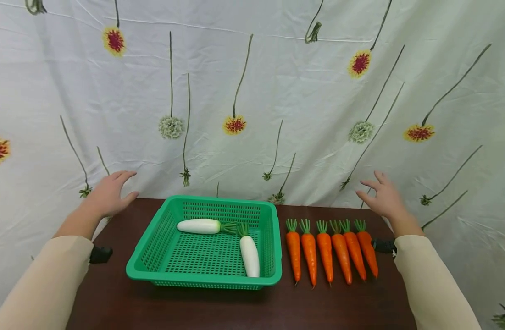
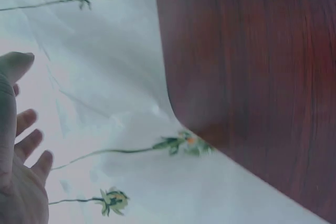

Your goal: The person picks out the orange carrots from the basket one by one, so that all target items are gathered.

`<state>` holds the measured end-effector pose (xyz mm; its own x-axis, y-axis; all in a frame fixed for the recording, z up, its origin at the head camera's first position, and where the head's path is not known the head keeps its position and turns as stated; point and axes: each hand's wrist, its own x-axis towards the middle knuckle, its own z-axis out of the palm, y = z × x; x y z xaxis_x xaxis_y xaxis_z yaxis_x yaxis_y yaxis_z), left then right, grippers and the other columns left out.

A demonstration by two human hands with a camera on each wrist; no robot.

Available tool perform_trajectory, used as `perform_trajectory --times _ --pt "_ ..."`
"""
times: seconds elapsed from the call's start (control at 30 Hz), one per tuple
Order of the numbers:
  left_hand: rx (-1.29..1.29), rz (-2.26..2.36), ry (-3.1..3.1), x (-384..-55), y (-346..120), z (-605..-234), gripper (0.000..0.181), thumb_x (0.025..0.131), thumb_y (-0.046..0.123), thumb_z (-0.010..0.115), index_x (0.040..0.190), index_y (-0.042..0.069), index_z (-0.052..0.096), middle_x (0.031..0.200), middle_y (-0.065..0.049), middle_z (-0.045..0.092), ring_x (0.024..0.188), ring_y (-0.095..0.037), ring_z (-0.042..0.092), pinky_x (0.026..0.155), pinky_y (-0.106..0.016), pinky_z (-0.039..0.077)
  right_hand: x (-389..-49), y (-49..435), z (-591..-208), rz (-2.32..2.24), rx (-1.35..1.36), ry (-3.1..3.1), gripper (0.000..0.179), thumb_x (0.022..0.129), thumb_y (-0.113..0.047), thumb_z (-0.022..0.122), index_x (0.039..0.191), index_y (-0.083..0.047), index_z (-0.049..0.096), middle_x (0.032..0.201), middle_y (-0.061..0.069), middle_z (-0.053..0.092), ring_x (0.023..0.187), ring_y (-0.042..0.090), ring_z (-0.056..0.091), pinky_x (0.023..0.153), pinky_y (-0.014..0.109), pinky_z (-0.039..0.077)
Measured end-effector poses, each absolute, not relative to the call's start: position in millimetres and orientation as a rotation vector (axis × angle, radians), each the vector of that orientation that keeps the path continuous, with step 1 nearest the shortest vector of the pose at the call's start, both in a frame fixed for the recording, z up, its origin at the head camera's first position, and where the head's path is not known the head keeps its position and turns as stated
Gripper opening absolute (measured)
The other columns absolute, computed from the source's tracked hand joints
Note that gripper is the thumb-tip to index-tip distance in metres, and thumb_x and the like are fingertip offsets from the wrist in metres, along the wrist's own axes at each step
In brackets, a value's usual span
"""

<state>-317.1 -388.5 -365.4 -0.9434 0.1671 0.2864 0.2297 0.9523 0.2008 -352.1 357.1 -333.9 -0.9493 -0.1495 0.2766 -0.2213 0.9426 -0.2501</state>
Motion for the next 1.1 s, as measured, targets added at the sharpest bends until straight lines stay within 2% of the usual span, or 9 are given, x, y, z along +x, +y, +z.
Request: perform_trajectory --times 0.1,0.33,0.53,0.7,0.9,1.1 --pt "-0.291 -0.201 -2.843 -321 -391 -364 0.072 0.101 0.033 0.061 0.155 -0.004 0.033 0.155 -0.039 0.029 0.139 -0.061 0.029 0.112 -0.075 0.029 -355 358 -327 0.272 0.289 -2.887 0.067 0.103 -0.050 0.055 0.146 0.001 0.052 0.165 0.036 0.012 0.152 0.058 0.006 0.120 0.077 0.007" --pt "-0.297 -0.063 -2.848 -325 -394 -369 0.083 0.100 0.047 0.059 0.161 0.003 0.023 0.163 -0.034 0.019 0.145 -0.061 0.018 0.116 -0.078 0.017 -361 364 -320 0.082 0.254 -2.994 0.088 0.101 -0.071 0.039 0.158 -0.004 0.035 0.166 0.035 0.004 0.153 0.058 -0.001 0.120 0.077 -0.001" --pt "-0.250 -0.117 -2.912 -324 -390 -370 0.091 0.100 0.062 0.049 0.165 0.012 0.011 0.169 -0.028 0.007 0.150 -0.059 0.009 0.119 -0.077 0.005 -361 367 -316 0.087 0.181 -3.076 0.099 0.097 -0.080 0.031 0.162 -0.005 0.024 0.166 0.034 -0.005 0.152 0.056 -0.010 0.117 0.077 -0.013" --pt "-0.193 -0.149 -2.984 -322 -387 -367 0.095 0.099 0.070 0.042 0.166 0.017 0.000 0.171 -0.025 -0.004 0.152 -0.057 0.000 0.119 -0.077 -0.005 -361 369 -315 0.082 0.167 -3.090 0.100 0.096 -0.081 0.027 0.162 -0.006 0.023 0.166 0.035 -0.008 0.151 0.057 -0.013 0.116 0.077 -0.014" --pt "-0.152 -0.150 -3.027 -321 -385 -366 0.099 0.097 0.075 0.040 0.166 0.020 -0.005 0.171 -0.024 -0.007 0.153 -0.057 -0.003 0.118 -0.077 -0.008 -363 370 -317 0.083 0.170 -3.079 0.101 0.096 -0.082 0.025 0.162 -0.006 0.025 0.166 0.033 -0.008 0.152 0.057 -0.012 0.116 0.077 -0.015" --pt "-0.146 -0.162 -3.044 -319 -382 -366 0.100 0.096 0.077 0.039 0.165 0.021 -0.008 0.171 -0.023 -0.009 0.153 -0.057 -0.005 0.118 -0.077 -0.011 -364 369 -318 0.107 0.139 -3.094 0.104 0.094 -0.084 0.025 0.162 -0.006 0.024 0.166 0.032 -0.014 0.151 0.056 -0.018 0.115 0.077 -0.018"
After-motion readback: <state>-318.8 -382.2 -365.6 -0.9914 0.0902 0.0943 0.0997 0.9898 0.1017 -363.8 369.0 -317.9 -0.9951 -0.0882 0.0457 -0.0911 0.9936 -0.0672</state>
